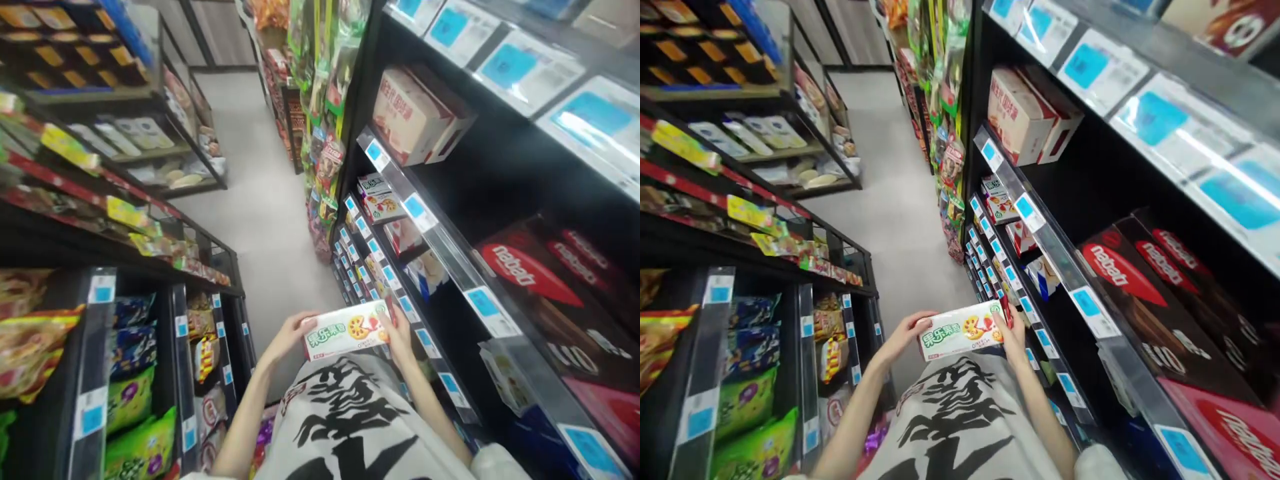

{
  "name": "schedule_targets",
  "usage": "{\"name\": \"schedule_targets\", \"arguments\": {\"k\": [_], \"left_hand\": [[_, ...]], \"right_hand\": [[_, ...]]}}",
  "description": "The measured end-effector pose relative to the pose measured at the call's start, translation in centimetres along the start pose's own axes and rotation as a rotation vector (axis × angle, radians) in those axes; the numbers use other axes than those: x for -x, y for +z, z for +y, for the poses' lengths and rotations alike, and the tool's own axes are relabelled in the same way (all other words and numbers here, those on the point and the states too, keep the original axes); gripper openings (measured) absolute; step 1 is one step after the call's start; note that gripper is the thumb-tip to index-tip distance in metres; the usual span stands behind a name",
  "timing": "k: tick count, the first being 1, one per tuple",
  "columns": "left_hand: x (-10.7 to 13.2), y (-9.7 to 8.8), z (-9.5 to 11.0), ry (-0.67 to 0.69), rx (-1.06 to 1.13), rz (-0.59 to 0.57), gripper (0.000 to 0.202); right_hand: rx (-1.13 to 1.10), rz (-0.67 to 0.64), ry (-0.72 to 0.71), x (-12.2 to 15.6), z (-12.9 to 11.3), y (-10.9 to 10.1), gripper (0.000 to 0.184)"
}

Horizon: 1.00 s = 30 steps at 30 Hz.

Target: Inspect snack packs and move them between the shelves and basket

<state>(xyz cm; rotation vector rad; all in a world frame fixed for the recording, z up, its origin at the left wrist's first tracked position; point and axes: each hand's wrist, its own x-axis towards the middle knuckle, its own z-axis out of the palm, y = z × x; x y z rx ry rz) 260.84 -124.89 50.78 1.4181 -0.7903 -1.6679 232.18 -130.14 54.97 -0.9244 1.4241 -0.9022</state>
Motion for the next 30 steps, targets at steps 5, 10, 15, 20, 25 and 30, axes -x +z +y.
{"name": "schedule_targets", "arguments": {"k": [5,10,15,20,25,30], "left_hand": [[-1.9,-5.7,3.6,-0.052,-0.014,-0.276,0.055],[-6.5,-5.5,5.7,-0.067,0.067,-0.457,0.065],[-12.8,-3.4,9.5,-0.018,-0.077,-0.522,0.063],[-18.8,-3.1,14.5,0.064,-0.305,-0.668,0.076],[-23.1,-4.2,17.2,0.020,-0.265,-0.852,0.096],[-25.6,-6.1,18.2,-0.051,-0.229,-1.003,0.094]], "right_hand": [[-0.147,-0.018,0.072,-5.4,-4.1,5.8,0.057],[-0.326,0.063,0.077,-9.0,-6.5,9.4,0.052],[-0.427,0.273,-0.027,-12.2,-8.0,10.9,0.059],[-0.544,0.470,-0.143,-16.3,-9.0,11.3,0.060],[-0.576,0.600,-0.202,-18.6,-10.0,13.0,0.069],[-0.672,0.704,-0.233,-18.3,-10.3,15.0,0.071]]}}
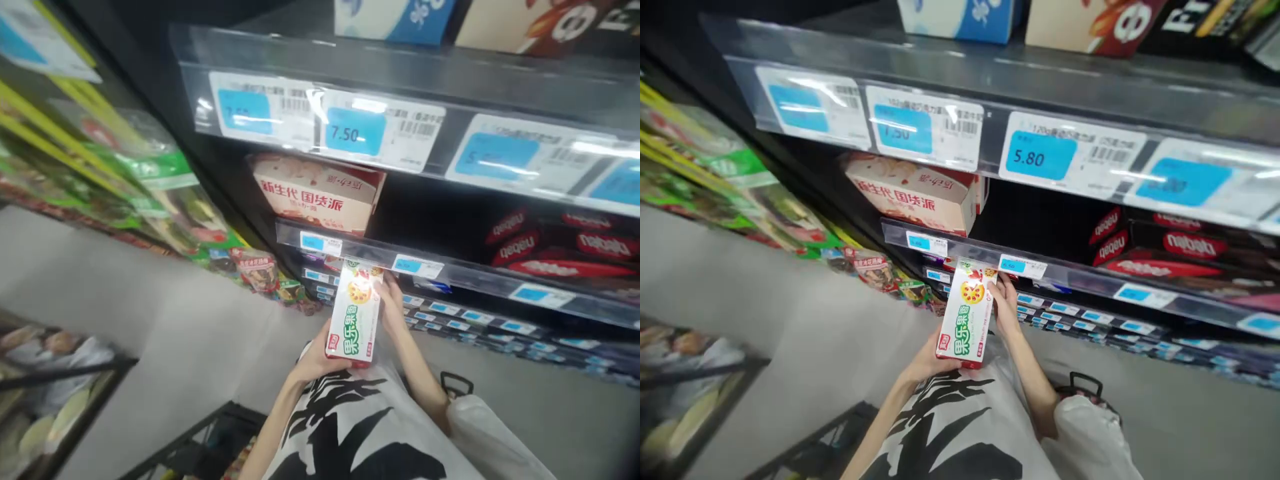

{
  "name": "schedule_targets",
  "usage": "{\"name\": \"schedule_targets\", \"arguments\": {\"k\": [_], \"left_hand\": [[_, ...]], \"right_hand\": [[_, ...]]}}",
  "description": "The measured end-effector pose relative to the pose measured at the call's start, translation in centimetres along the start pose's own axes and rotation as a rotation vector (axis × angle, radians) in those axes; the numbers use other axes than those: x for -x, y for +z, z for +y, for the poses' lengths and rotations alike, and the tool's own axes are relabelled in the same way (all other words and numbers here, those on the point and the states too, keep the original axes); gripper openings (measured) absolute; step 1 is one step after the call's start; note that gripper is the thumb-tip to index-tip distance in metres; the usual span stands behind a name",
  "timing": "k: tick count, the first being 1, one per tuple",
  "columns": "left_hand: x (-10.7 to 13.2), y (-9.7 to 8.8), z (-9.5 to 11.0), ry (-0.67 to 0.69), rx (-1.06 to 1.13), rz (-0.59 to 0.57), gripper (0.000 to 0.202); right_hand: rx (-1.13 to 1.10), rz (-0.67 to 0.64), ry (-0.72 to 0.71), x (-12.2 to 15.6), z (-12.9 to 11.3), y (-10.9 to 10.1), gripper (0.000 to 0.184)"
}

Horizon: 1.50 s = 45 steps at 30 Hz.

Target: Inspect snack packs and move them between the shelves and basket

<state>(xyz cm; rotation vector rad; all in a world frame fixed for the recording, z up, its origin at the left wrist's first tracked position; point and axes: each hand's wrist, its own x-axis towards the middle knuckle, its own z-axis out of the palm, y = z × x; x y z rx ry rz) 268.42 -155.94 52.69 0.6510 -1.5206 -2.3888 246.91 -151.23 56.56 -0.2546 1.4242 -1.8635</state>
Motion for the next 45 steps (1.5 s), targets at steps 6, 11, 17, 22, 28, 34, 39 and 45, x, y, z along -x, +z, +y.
{"name": "schedule_targets", "arguments": {"k": [6,11,17,22,28,34,39,45], "left_hand": [[1.8,-4.4,0.7,-0.170,-0.095,-0.103,0.080],[2.7,-6.5,1.0,-0.257,-0.171,-0.278,0.094],[2.4,-5.2,1.5,-0.273,-0.237,-0.519,0.096],[0.8,-4.9,1.8,-0.193,-0.243,-0.540,0.071],[-0.1,-1.7,-0.2,-0.116,-0.126,-0.314,0.055],[0.9,4.4,-3.1,0.051,0.301,0.089,0.048],[1.1,5.0,-2.3,0.201,0.455,0.257,0.042],[0.9,3.1,-0.5,0.316,0.342,0.333,0.038]], "right_hand": [[-0.057,0.034,-0.031,6.3,2.9,0.3,0.065],[-0.140,0.251,0.081,14.9,8.5,2.1,0.059],[-0.291,0.484,-0.026,20.7,11.0,1.9,0.059],[-0.532,0.615,-0.138,20.3,8.7,-2.6,0.048],[-0.564,0.643,-0.183,20.8,5.8,-8.5,0.047],[-0.253,0.384,-0.327,24.1,5.7,-11.7,0.064],[0.029,0.104,-0.464,25.0,4.6,-11.8,0.049],[0.277,0.077,-0.541,25.2,4.4,-10.6,0.042]]}}
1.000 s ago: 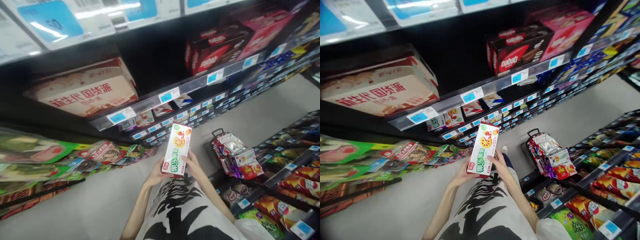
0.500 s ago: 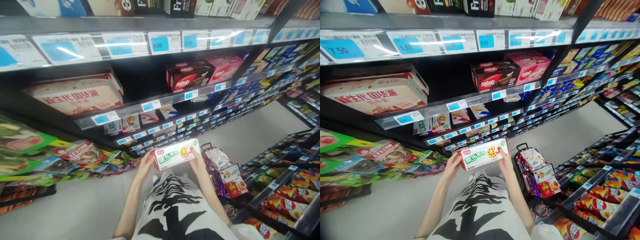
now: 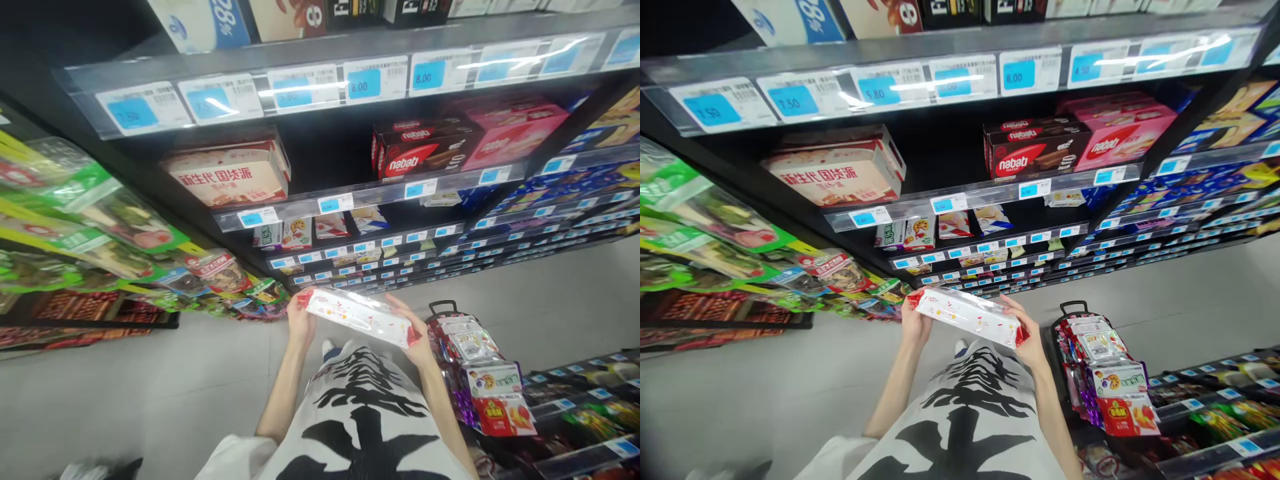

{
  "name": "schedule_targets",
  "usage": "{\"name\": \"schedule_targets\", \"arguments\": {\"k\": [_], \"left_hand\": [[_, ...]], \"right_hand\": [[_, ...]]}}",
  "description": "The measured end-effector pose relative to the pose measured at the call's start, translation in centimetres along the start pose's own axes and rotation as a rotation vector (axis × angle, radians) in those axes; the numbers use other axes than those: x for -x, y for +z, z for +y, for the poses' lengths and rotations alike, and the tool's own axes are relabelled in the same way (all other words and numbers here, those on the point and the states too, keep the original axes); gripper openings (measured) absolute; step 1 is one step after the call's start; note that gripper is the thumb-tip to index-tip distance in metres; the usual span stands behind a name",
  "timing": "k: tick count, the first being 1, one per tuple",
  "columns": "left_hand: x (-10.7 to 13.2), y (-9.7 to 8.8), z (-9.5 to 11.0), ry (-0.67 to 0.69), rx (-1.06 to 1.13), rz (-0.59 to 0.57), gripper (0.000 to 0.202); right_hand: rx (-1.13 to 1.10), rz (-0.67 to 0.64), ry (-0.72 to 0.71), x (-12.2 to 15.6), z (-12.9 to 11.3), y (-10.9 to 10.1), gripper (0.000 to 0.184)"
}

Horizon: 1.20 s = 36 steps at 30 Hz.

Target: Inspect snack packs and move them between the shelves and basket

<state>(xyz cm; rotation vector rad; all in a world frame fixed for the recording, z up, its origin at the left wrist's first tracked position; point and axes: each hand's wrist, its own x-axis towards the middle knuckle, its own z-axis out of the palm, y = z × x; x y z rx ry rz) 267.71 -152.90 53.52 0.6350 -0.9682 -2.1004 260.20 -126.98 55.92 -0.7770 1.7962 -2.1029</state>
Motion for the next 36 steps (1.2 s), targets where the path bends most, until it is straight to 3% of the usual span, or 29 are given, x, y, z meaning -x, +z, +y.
{"name": "schedule_targets", "arguments": {"k": [4,7,9,11,15,18,20,23,26,31,36], "left_hand": [[-0.3,-0.9,1.5,0.041,-0.127,-0.049,0.038],[-0.3,-1.2,3.0,-0.022,-0.271,-0.084,0.040],[0.0,-1.2,3.7,-0.032,-0.310,-0.181,0.040],[0.6,-1.2,4.0,-0.072,-0.241,-0.320,0.045],[2.1,-1.8,2.6,-0.223,-0.010,-0.489,0.082],[2.7,-1.7,1.1,-0.222,-0.045,-0.517,0.109],[2.7,-1.0,0.4,-0.169,-0.094,-0.449,0.110],[2.4,0.6,0.2,-0.104,-0.100,-0.303,0.094],[2.0,1.5,0.4,-0.107,-0.107,-0.214,0.085],[2.0,1.3,0.7,-0.144,-0.144,-0.173,0.092],[3.1,-1.0,2.0,-0.295,-0.117,-0.385,0.107]], "right_hand": [[0.083,0.029,0.141,1.3,1.5,0.0,0.055],[-0.108,0.164,0.451,2.2,2.9,0.2,0.063],[-0.301,0.257,0.618,2.4,3.3,0.6,0.064],[-0.457,0.283,0.695,2.3,3.2,1.1,0.064],[-0.606,0.146,0.807,1.6,2.4,1.8,0.065],[-0.682,0.004,0.898,1.5,2.5,1.6,0.066],[-0.722,-0.128,0.973,1.7,3.0,1.6,0.072],[-0.743,-0.351,1.090,2.5,4.2,2.0,0.080],[-0.753,-0.442,1.113,3.3,5.6,2.9,0.078],[-0.852,-0.227,1.066,3.0,6.1,3.8,0.061],[-0.846,0.172,0.924,2.1,5.6,2.7,0.035]]}}
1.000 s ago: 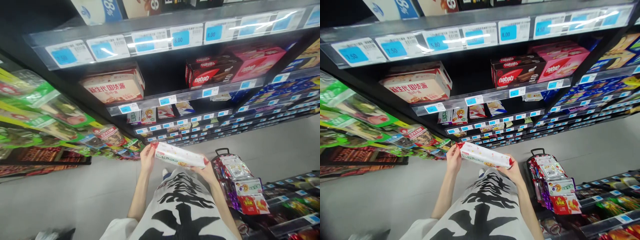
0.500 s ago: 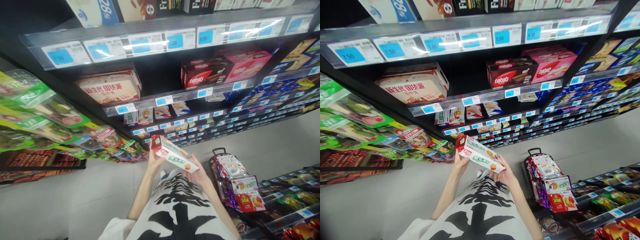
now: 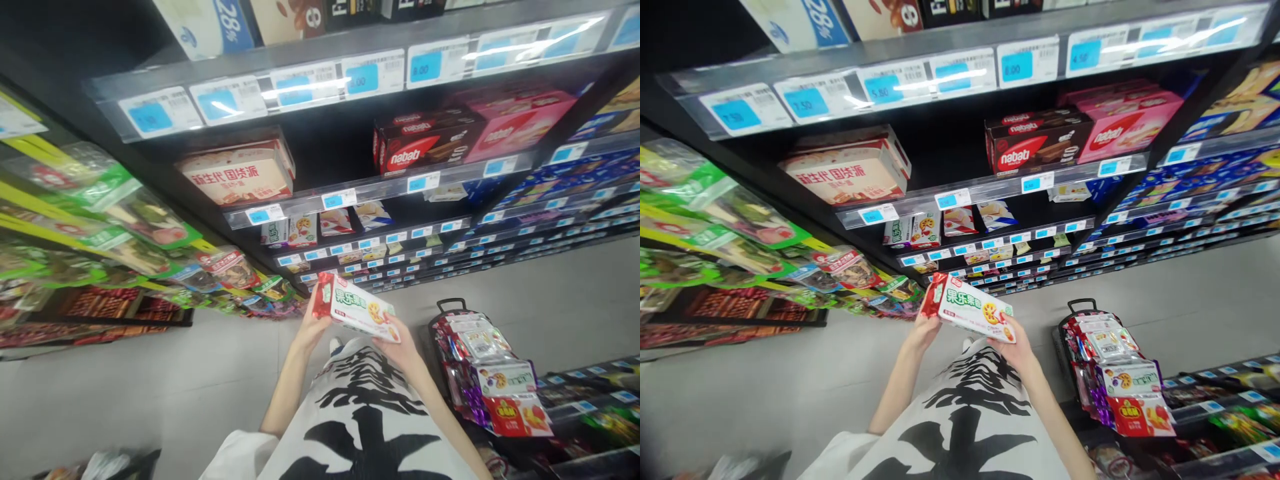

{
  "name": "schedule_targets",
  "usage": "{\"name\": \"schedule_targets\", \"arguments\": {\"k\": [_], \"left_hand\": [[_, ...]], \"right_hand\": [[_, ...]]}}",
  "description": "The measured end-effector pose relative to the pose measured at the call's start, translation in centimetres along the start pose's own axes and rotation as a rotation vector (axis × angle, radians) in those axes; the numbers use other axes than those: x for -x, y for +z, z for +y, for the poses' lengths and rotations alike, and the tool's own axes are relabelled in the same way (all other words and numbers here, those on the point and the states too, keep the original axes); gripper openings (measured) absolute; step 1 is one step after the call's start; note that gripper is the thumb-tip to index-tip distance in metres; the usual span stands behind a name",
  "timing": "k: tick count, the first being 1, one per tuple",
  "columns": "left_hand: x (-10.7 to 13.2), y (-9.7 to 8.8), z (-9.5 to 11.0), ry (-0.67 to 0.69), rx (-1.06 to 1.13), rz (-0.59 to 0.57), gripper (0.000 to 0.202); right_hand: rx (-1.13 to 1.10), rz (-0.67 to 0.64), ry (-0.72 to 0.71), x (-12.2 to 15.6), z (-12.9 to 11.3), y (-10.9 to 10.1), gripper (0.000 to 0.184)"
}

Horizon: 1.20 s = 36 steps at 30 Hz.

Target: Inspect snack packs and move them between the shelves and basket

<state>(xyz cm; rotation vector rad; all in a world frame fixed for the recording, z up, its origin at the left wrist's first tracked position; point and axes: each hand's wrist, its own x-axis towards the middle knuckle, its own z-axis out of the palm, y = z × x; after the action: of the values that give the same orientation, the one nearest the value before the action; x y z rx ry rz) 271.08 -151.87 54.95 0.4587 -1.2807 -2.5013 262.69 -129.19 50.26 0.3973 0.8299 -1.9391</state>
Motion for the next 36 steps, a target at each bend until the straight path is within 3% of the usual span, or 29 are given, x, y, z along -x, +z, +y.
{"name": "schedule_targets", "arguments": {"k": [3,5,10,16,22,27,31,36], "left_hand": [[1.5,-1.3,0.4,-0.109,0.069,-0.147,0.117],[1.9,-1.9,0.6,-0.213,0.117,-0.159,0.113],[1.4,-1.8,0.1,-0.356,0.059,0.048,0.066],[0.4,-1.0,-0.2,-0.196,0.054,0.206,0.061],[-1.0,-1.4,0.0,-0.063,0.105,0.352,0.060],[-1.9,-2.9,1.3,0.028,0.122,0.448,0.052],[-2.4,-4.6,3.6,-0.109,0.109,0.450,0.042],[-3.8,-6.0,5.0,-0.352,0.061,0.338,0.031]], "right_hand": [[0.027,0.112,-0.136,0.3,-1.1,-0.8,0.037],[0.029,0.140,-0.213,0.7,-1.9,-1.2,0.041],[0.072,0.098,-0.311,1.5,-3.4,-0.3,0.049],[0.057,-0.108,-0.375,0.7,-3.5,1.7,0.043],[0.098,-0.099,-0.313,0.3,-3.1,0.8,0.049],[0.087,-0.014,-0.280,0.7,-2.7,-1.2,0.041],[0.164,-0.052,-0.202,0.0,-3.3,-1.0,0.048],[0.280,-0.201,-0.073,-1.9,-4.7,2.2,0.056]]}}
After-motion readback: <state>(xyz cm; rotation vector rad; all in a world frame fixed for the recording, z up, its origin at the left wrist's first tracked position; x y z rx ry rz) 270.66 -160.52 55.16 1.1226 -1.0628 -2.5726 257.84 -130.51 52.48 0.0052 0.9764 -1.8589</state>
